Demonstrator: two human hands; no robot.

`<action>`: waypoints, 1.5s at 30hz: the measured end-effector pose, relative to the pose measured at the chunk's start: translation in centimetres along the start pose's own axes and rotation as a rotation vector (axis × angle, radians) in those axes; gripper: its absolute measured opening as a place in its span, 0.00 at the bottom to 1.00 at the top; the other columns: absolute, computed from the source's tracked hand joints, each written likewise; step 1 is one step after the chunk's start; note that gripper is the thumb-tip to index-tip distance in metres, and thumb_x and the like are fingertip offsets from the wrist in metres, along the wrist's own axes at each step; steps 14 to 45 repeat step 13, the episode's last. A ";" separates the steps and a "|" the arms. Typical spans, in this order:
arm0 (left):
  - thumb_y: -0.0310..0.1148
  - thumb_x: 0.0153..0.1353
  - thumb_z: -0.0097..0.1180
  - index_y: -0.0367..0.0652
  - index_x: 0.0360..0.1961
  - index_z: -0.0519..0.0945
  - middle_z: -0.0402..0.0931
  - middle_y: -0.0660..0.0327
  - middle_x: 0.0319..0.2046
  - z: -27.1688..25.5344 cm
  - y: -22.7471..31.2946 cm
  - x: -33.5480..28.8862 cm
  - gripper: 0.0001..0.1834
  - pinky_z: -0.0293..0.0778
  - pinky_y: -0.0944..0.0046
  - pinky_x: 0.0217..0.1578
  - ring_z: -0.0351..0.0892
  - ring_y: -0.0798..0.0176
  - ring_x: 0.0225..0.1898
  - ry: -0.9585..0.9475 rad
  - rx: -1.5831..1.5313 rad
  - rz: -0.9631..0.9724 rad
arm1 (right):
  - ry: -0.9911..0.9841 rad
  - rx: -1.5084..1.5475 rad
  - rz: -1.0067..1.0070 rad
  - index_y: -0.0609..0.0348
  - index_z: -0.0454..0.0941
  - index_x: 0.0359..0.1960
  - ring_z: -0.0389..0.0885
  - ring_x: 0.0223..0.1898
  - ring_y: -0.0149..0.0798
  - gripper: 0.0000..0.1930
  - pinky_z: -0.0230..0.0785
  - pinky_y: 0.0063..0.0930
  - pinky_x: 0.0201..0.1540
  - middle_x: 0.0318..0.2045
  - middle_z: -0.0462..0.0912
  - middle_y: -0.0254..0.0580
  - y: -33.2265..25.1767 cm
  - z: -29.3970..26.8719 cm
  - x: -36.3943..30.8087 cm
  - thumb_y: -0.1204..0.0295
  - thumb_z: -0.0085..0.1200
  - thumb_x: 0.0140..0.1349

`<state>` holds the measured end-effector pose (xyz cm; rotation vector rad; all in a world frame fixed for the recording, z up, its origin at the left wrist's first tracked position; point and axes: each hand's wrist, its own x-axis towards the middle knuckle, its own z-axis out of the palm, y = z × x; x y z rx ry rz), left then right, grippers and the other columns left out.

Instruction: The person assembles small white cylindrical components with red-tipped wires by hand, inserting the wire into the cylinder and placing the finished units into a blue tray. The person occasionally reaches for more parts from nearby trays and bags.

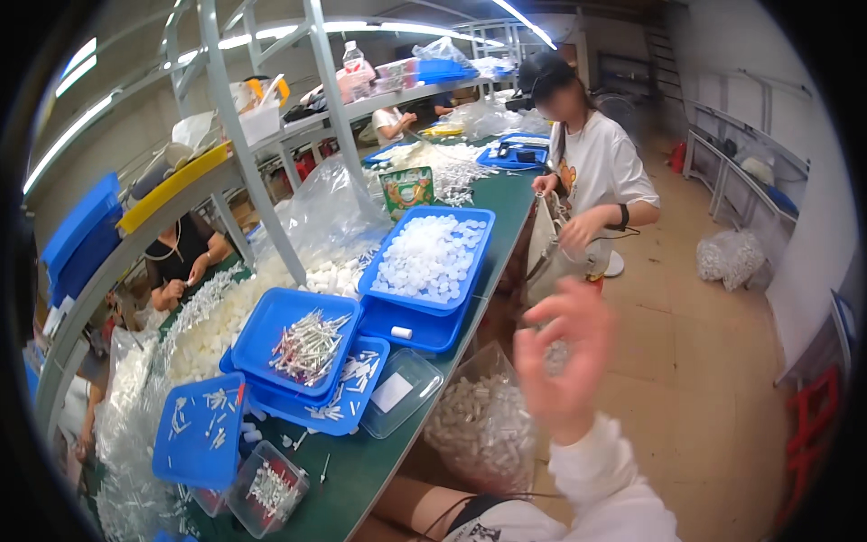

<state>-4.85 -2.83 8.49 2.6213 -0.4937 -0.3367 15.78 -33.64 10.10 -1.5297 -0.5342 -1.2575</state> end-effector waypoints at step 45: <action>0.27 0.55 0.61 0.38 0.53 0.74 0.79 0.50 0.41 0.4 1.2 -1.6 0.22 0.74 0.63 0.43 0.80 0.54 0.42 0.304 -0.434 -0.431 | -1.506 -0.327 0.653 0.53 0.70 0.50 0.79 0.48 0.48 0.24 0.61 0.57 0.59 0.42 0.78 0.48 4.1 1.2 -20.9 0.55 0.56 0.56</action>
